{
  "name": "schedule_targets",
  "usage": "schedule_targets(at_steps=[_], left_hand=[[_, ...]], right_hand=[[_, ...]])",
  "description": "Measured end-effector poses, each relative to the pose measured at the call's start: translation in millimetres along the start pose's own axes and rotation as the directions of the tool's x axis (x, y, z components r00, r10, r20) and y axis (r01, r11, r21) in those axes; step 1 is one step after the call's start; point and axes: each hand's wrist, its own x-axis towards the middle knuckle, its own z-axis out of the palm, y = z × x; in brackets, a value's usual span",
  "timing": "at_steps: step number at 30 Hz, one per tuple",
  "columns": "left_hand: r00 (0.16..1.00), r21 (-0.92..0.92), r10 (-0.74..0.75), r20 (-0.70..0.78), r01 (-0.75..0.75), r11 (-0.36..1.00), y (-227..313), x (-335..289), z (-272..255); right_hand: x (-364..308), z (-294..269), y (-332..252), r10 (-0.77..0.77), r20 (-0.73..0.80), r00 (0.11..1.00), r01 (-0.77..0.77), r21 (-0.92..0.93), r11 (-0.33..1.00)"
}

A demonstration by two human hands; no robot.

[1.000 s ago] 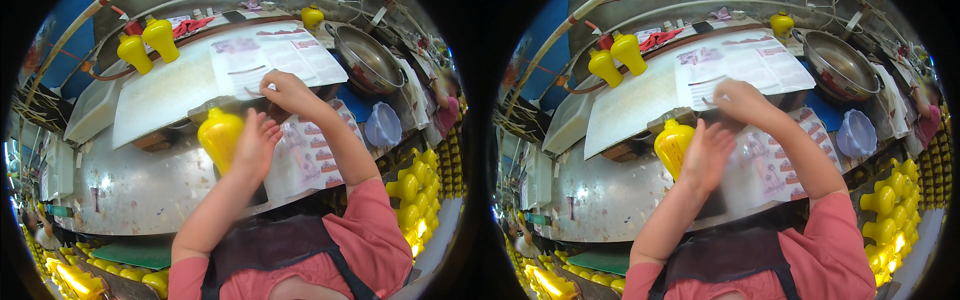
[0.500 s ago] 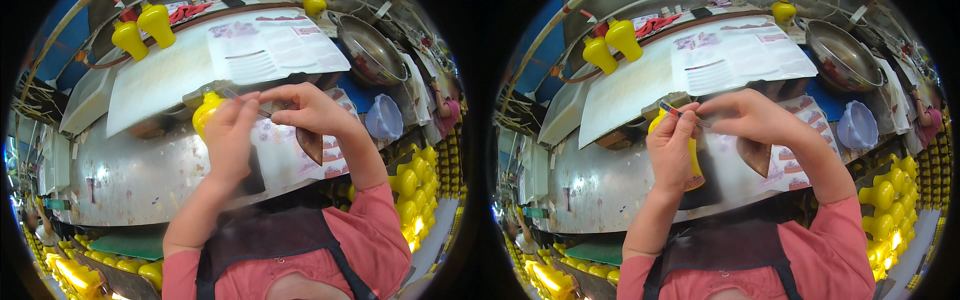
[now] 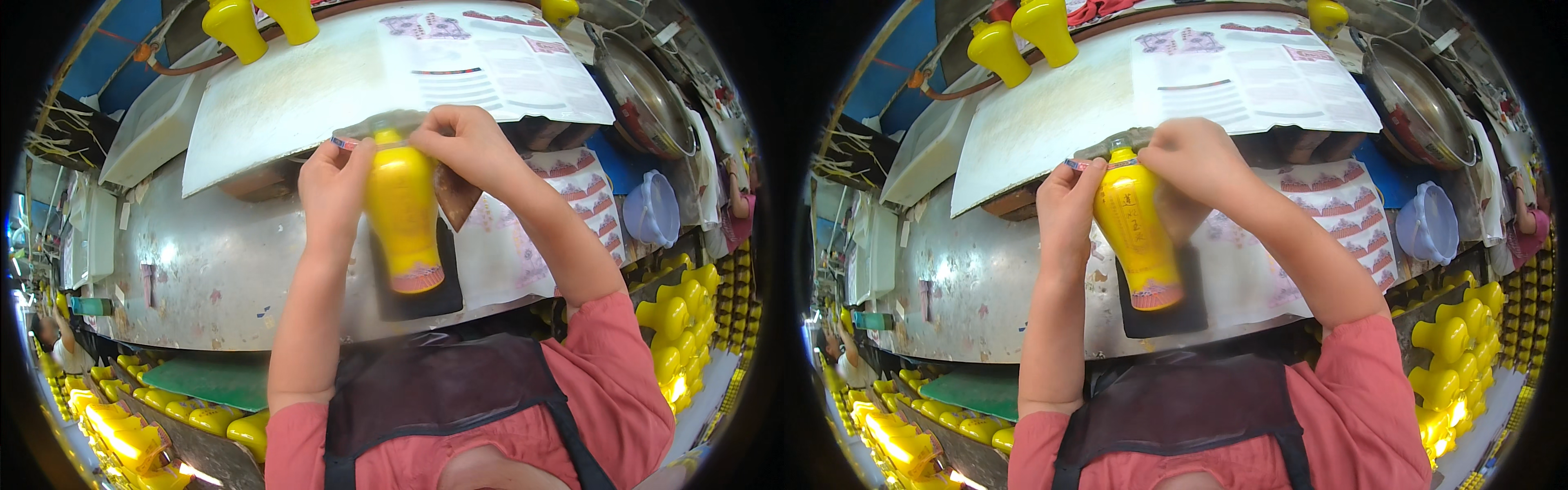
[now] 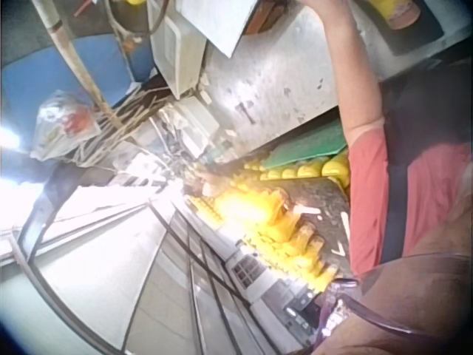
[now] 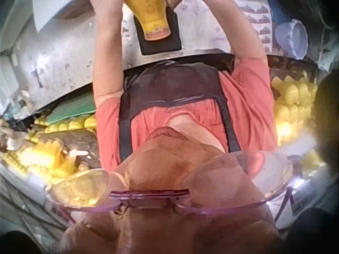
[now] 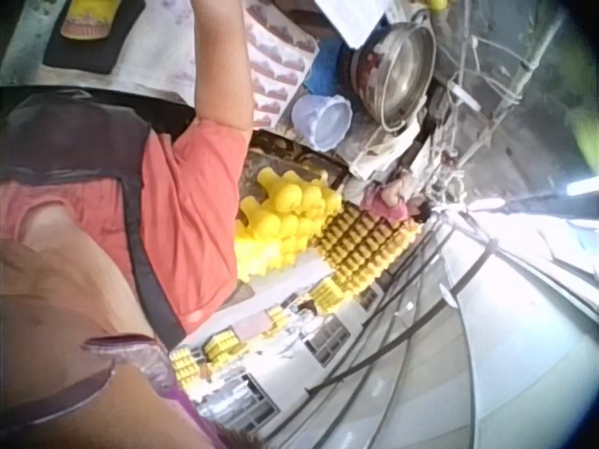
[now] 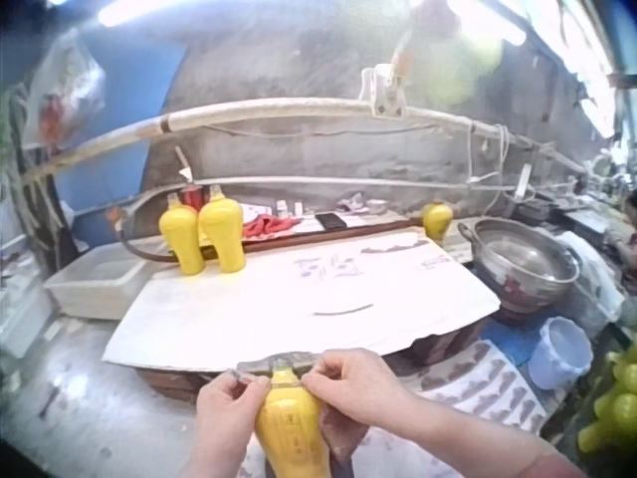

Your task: The person applies a label to a yellow plastic bottle, smoothing it around the body and neck. They then peel off a protective film from the bottle's cap and place the finished bottle on a nearby surface.

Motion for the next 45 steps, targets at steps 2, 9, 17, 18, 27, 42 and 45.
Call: schedule_targets(at_steps=[2,9,17,18,27,42,45], left_hand=[[0.997,-0.150,-0.061,0.056,0.069,0.986,-2,3,1],[0.986,-0.234,-0.009,0.165,0.048,0.971,20,-19,-9],[0.970,-0.231,0.091,0.227,-0.037,0.972,40,-45,-17],[0.966,-0.239,0.100,0.239,-0.042,0.970,41,-47,-17],[0.941,-0.217,0.105,0.322,-0.034,0.976,45,-51,-21],[0.921,-0.177,0.110,0.373,-0.046,0.983,48,-53,-27],[0.919,-0.187,0.125,0.374,-0.058,0.981,49,-54,-27]], right_hand=[[0,2,0,0.002,-0.023,1.000,-0.002,-0.016,1.000],[-31,-7,-14,-0.011,-0.066,0.998,0.018,0.104,0.994],[-64,-10,-27,-0.157,-0.113,0.981,0.168,0.100,0.981],[-65,-10,-27,-0.173,-0.126,0.977,0.185,0.098,0.978],[-73,-8,-27,-0.223,-0.181,0.958,0.238,0.063,0.969],[-60,-14,-23,-0.273,-0.121,0.954,0.292,0.181,0.939],[-64,-26,-28,-0.095,-0.124,0.988,0.111,0.126,0.986]])
